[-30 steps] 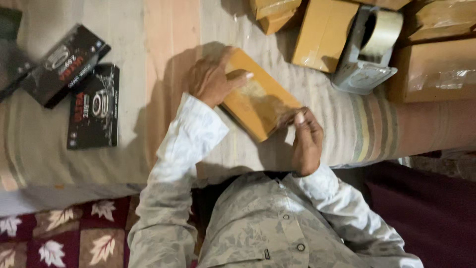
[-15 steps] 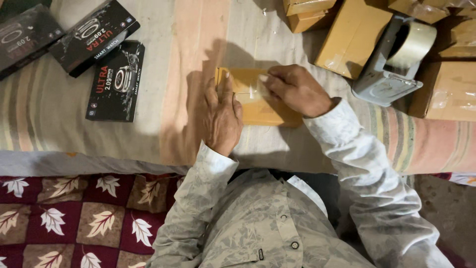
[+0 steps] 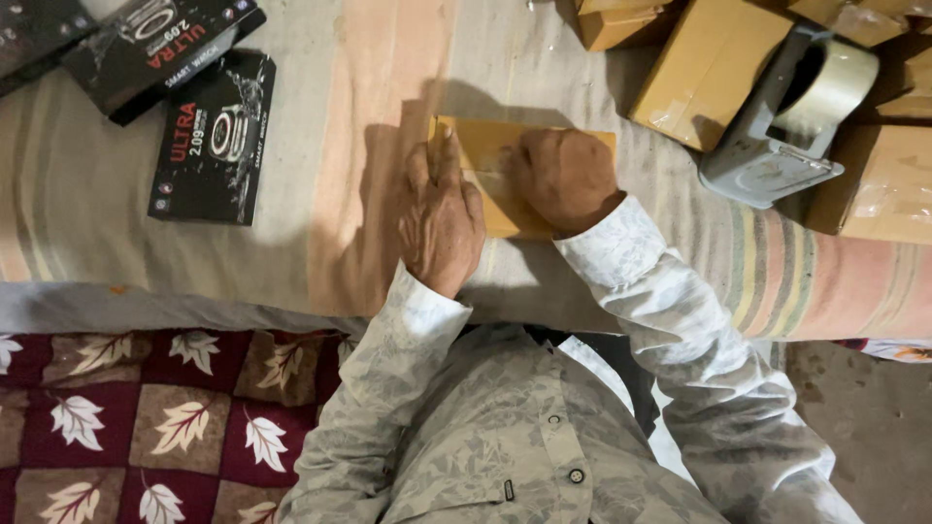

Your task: The person places small black product boxes into larger brown cardboard shipping boxes, folds the flaps, and seals them with clear packing tape using a tape dispenser. The process is repeated for multiple units.

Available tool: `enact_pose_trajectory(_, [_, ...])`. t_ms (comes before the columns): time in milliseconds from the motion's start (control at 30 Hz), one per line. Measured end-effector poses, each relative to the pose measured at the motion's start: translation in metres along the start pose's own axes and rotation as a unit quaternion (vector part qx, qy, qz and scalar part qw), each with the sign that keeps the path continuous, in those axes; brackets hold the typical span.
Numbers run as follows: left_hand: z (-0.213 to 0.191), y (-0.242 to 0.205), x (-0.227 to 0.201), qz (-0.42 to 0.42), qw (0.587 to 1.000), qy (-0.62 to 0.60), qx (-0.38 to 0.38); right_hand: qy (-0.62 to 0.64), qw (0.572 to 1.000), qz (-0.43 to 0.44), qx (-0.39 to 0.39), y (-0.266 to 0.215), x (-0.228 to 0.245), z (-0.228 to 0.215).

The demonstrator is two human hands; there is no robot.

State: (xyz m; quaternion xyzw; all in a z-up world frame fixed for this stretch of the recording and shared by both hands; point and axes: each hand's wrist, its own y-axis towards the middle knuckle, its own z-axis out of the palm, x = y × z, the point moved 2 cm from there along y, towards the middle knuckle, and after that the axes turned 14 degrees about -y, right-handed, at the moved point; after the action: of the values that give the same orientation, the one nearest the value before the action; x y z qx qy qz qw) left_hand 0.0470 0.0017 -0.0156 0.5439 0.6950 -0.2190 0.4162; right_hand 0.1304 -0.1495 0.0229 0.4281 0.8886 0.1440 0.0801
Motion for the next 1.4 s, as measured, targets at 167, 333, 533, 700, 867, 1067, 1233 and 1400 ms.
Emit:
enact_pose_trajectory(167, [-0.001, 0.000, -0.002, 0.073, 0.995, 0.033, -0.053, -0.103, 0.985, -0.120, -0.071, -0.005, -0.012, -0.001])
enact_pose_trajectory(333, [-0.002, -0.004, 0.003, 0.073, 0.995, 0.036, -0.050, -0.207, 0.952, -0.198, -0.108, -0.006, -0.017, -0.006])
enact_pose_trajectory(533, [0.000, -0.002, 0.005, 0.063, 0.997, 0.027, -0.033, -0.197, 0.968, -0.151, 0.020, -0.001, -0.024, -0.001])
enact_pose_trajectory(700, [-0.003, -0.003, 0.009, 0.067, 0.997, 0.011, -0.023, -0.276, 0.941, 0.003, 0.195, 0.002, -0.039, -0.017])
enact_pose_trajectory(867, [-0.005, -0.002, 0.013, 0.074, 0.996, 0.035, -0.018, -0.247, 0.909, 0.150, 0.299, -0.017, -0.085, -0.063])
enact_pose_trajectory(1067, [-0.003, -0.001, 0.012, 0.056, 0.998, -0.002, -0.004, -0.160, 0.982, -0.103, -0.009, -0.027, -0.007, -0.023])
enact_pose_trajectory(1233, [-0.013, -0.004, 0.018, 0.015, 0.994, -0.097, 0.043, -0.063, 0.990, -0.075, 0.099, -0.016, 0.045, -0.005])
enact_pose_trajectory(1400, [-0.012, -0.009, 0.019, 0.059, 0.998, 0.004, 0.036, -0.087, 0.992, -0.003, 0.095, -0.033, 0.032, -0.018])
